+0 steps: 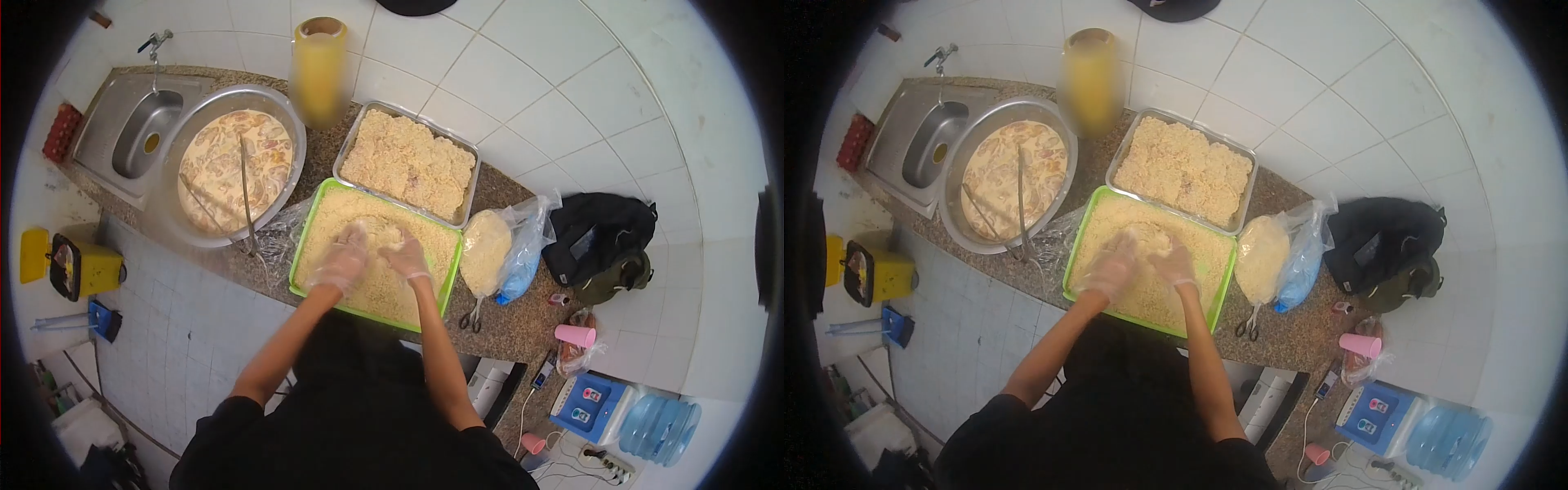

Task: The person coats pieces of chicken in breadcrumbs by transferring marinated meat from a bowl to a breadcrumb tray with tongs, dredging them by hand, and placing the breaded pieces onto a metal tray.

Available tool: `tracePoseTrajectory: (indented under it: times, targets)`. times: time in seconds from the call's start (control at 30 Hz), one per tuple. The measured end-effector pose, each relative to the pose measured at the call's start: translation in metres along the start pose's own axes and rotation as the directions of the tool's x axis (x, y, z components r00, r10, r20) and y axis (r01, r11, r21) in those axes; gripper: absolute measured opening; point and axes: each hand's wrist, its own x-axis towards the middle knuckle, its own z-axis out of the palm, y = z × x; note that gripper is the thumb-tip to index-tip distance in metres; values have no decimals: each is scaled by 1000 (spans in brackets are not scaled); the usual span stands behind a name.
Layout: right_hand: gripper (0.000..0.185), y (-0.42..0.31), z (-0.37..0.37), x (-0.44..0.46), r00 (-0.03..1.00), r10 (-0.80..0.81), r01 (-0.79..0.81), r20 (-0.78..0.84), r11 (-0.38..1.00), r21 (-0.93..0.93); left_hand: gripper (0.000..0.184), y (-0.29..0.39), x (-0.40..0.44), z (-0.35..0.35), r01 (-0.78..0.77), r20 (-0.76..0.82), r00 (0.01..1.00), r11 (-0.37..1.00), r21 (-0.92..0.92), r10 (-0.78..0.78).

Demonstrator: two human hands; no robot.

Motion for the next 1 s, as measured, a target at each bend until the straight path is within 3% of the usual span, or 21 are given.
tracePoseTrajectory:
  times: [0.03,0.1,0.13,0.17,0.2,0.23,0.27,0.3,0.33,0.37,0.4,0.5,0.57,0.6,0.63,0.67,0.7,0.8,0.9,0.97,1.0]
  targets:
    - [67,-11,-5,-3,999,20,-22,27,996,83,48,-2,-1,4,69,238,969,998,6,-68]
    - [62,-43,-15,-9,996,46,-68,82,954,293,49,-4,3,11,194,646,737,978,76,-197]
    - [58,-48,-19,-6,999,-22,22,37,1000,-3,49,-4,6,6,198,688,701,978,68,-190]
    - [55,-50,-25,-2,995,-99,99,16,948,-304,49,5,16,-21,206,727,662,977,61,-184]
    - [53,-53,-30,4,983,-183,160,19,799,-580,48,8,27,-35,216,759,625,975,54,-181]
    - [48,-50,-25,15,981,-194,142,-27,799,-584,48,-1,16,-13,94,515,852,995,30,-96]
    - [43,-37,-11,29,977,-198,117,-75,802,-585,47,-16,-8,24,-36,222,975,998,42,26]
    - [40,-28,2,38,973,-195,89,-120,806,-585,46,-24,-23,46,-154,-84,983,984,88,162]
    - [36,-25,14,41,985,-134,58,-110,851,-522,44,-15,-13,31,-4,154,988,1000,29,-1]
    - [33,-26,25,45,992,-77,25,-97,890,-455,42,-1,10,2,153,387,910,988,14,-146]
    - [31,-24,32,49,997,-20,-11,-78,923,-385,40,8,22,-18,306,598,755,951,40,-268]
    - [31,2,36,83,996,87,-72,14,890,-450,37,5,27,-25,361,581,759,932,-2,-293]
    - [38,14,23,68,994,-91,58,-55,898,-436,38,-14,-15,21,77,212,974,997,2,-76]
    - [41,5,14,67,976,-198,140,-89,888,-438,38,-25,-21,39,-55,-2,998,997,54,56]
    - [45,-14,10,58,974,-178,97,-137,884,-457,40,-27,-7,32,82,280,956,997,11,-82]
    - [50,-39,5,36,973,-144,43,-179,880,-473,43,-20,11,13,231,554,809,973,3,-194]
    - [55,-50,3,22,969,-114,-10,-221,871,-491,46,-12,21,-7,372,775,576,928,36,-261]
    - [75,-21,24,38,994,44,-84,-105,902,-423,49,4,30,-51,427,760,569,902,55,-315]
    - [80,-14,14,39,1000,27,-30,-15,958,-286,45,-10,-2,-16,209,497,849,978,-6,-179]
    - [77,-22,4,27,998,-52,45,-23,969,-244,41,-39,-42,3,-16,354,935,994,109,-24]
    - [76,-32,-4,20,995,-94,85,-32,971,-223,39,-41,-43,-3,11,304,952,997,72,-33]
